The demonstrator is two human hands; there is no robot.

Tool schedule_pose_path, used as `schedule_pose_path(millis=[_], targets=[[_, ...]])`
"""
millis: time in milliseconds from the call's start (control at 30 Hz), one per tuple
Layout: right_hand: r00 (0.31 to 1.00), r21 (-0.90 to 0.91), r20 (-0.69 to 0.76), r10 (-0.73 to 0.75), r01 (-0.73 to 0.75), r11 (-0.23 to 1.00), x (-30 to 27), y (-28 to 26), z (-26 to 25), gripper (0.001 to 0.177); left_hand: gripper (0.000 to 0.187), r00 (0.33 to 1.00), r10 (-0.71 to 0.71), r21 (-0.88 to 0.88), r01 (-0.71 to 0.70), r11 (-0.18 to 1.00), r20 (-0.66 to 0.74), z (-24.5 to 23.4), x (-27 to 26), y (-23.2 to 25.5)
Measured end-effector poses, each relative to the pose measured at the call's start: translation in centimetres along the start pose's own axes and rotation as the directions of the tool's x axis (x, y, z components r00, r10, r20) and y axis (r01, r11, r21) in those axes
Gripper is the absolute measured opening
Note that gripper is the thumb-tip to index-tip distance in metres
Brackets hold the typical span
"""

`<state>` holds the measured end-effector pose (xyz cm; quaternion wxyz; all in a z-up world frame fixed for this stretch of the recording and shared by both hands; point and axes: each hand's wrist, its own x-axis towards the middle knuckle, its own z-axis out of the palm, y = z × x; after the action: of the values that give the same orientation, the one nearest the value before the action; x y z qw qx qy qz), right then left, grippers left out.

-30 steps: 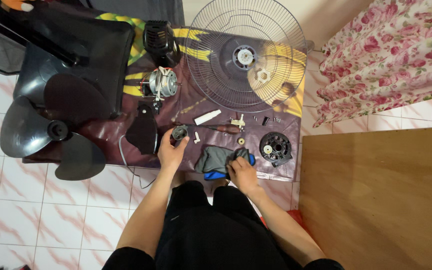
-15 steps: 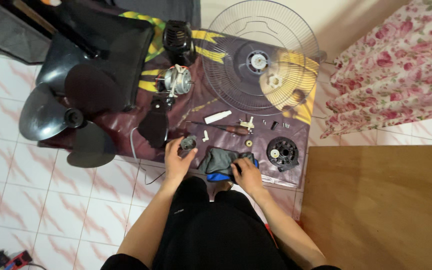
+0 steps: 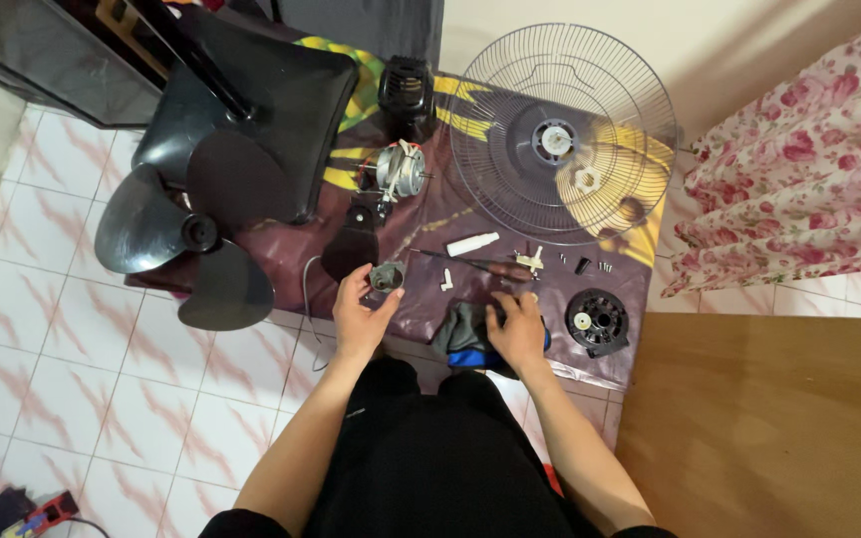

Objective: The person disassembles a small electric fan motor housing, removes internal components, wipes them with a cloth, and reassembles the housing. They handle the motor casing, internal gears, and a cloth, placing parts on a table with other fan components.

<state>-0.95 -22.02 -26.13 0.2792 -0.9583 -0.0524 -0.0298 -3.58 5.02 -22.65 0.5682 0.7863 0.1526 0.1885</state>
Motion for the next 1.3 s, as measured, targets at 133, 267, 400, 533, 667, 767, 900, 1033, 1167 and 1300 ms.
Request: schedule_pose_path(millis=[133, 267, 400, 533, 667, 767, 900, 1033, 1167, 1300], targets=[[0.997, -0.063, 0.005, 0.078, -0.078, 0.995, 1.9, -1.0, 0.9, 0.026, 0.06, 0.994, -0.027, -0.036, 0.031, 0.999, 0.109, -0.6, 1.2, 0.0], [0.994, -0.213, -0.032, 0.105, -0.109, 0.971, 3.7, -0.1, 0.8, 0.034, 0.06, 0.982, -0.004, 0.0, 0.004, 1.0, 0.188, -0.2, 1.4, -0.1], [0.992, -0.279, 0.086, -0.095, 0.116, 0.953, 5.2, 2.3, 0.1, 0.028, 0.059, 0.961, -0.017, 0.03, 0.009, 1.0, 0.276, -0.1, 1.0, -0.3], [0.974, -0.247, 0.16, -0.162, 0.198, 0.948, 7.7, 4.4, 0.7, 0.019, 0.06, 0.943, -0.032, 0.068, 0.01, 0.998, 0.332, 0.1, 1.0, -0.2], [0.976, -0.208, 0.161, -0.146, 0.178, 0.962, 9.5, 5.4, 1.8, 0.015, 0.061, 0.922, -0.058, 0.101, 0.02, 0.995, 0.383, 0.0, 0.9, 0.0], [0.973, -0.18, 0.222, -0.062, 0.103, 0.978, 10.5, 5.7, 2.0, 0.015, 0.061, 0.91, -0.104, 0.094, 0.072, 0.993, 0.401, 0.2, 0.7, 0.2], [0.973, -0.03, 0.224, 0.051, -0.046, 0.999, 11.1, 6.0, 1.6, 0.02, 0.061, 0.891, -0.149, 0.082, 0.125, 0.989, 0.429, 0.2, 0.4, 0.2], [0.981, 0.239, 0.098, 0.166, -0.185, 0.953, 10.7, 7.8, -0.4, 0.021, 0.061, 0.894, -0.122, 0.086, 0.094, 0.992, 0.431, 0.3, 0.1, -0.1], [0.975, 0.151, 0.065, 0.214, -0.221, 0.963, 7.7, 9.2, -1.6, 0.022, 0.061, 0.889, -0.13, 0.079, 0.106, 0.991, 0.439, 0.7, -0.4, -0.3], [0.998, 0.024, 0.048, 0.051, -0.052, 0.998, 4.2, 7.8, -1.1, 0.04, 0.06, 0.884, -0.14, 0.046, 0.134, 0.99, 0.447, 2.0, -0.9, -0.1]])
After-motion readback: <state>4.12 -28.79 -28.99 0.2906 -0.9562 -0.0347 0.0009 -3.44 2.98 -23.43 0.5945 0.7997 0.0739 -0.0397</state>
